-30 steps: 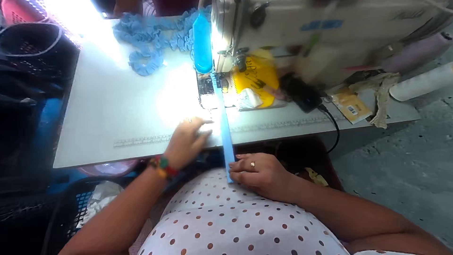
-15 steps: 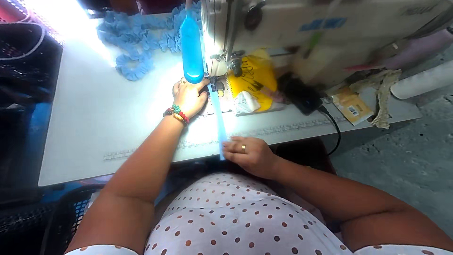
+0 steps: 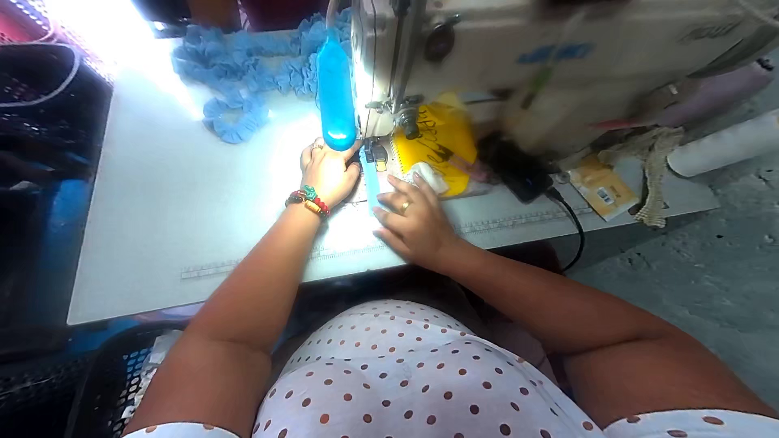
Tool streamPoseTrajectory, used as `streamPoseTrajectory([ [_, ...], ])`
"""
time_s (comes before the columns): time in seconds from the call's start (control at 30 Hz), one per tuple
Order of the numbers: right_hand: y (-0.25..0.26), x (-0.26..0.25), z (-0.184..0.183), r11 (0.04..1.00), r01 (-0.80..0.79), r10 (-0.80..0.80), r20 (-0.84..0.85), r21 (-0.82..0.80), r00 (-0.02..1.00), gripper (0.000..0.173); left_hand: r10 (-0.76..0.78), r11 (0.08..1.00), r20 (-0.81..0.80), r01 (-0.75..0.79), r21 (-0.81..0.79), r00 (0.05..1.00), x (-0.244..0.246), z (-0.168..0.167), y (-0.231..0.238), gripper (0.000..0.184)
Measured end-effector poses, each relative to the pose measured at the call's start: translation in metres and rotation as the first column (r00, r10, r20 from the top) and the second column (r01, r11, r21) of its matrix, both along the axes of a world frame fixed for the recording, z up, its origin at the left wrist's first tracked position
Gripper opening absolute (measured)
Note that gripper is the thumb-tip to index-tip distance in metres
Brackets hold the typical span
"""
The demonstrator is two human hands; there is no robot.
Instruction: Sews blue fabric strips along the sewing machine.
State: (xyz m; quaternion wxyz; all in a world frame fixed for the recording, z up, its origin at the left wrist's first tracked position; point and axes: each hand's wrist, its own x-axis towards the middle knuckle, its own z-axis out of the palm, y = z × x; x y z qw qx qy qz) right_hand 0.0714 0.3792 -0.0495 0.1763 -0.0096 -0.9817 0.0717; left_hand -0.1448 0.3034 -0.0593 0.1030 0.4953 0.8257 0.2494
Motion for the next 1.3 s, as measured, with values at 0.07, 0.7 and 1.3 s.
streamPoseTrajectory([
  [0.07, 0.005, -0.008, 0.001, 0.999, 0.035, -0.036, 0.028, 0.017, 0.999, 0.042, 0.002, 1.000, -0.005, -0.002, -0.010, 1.000, 0.000, 0.000, 0.000, 0.046],
  [0.7, 0.015, -0.037, 0.002, 0.976, 0.217, -0.217, 0.010, -0.001, 0.976, 0.042, 0.125, 0.992, -0.032, -0.126, -0.025, 0.992, -0.006, 0.001, 0.006, 0.049],
  [1.3, 0.018, -0.039, -0.005, 0.974, 0.225, -0.224, -0.103, -0.003, 0.969, 0.023, 0.060, 0.989, -0.207, -0.087, -0.122, 0.976, -0.101, 0.037, -0.086, 0.029],
])
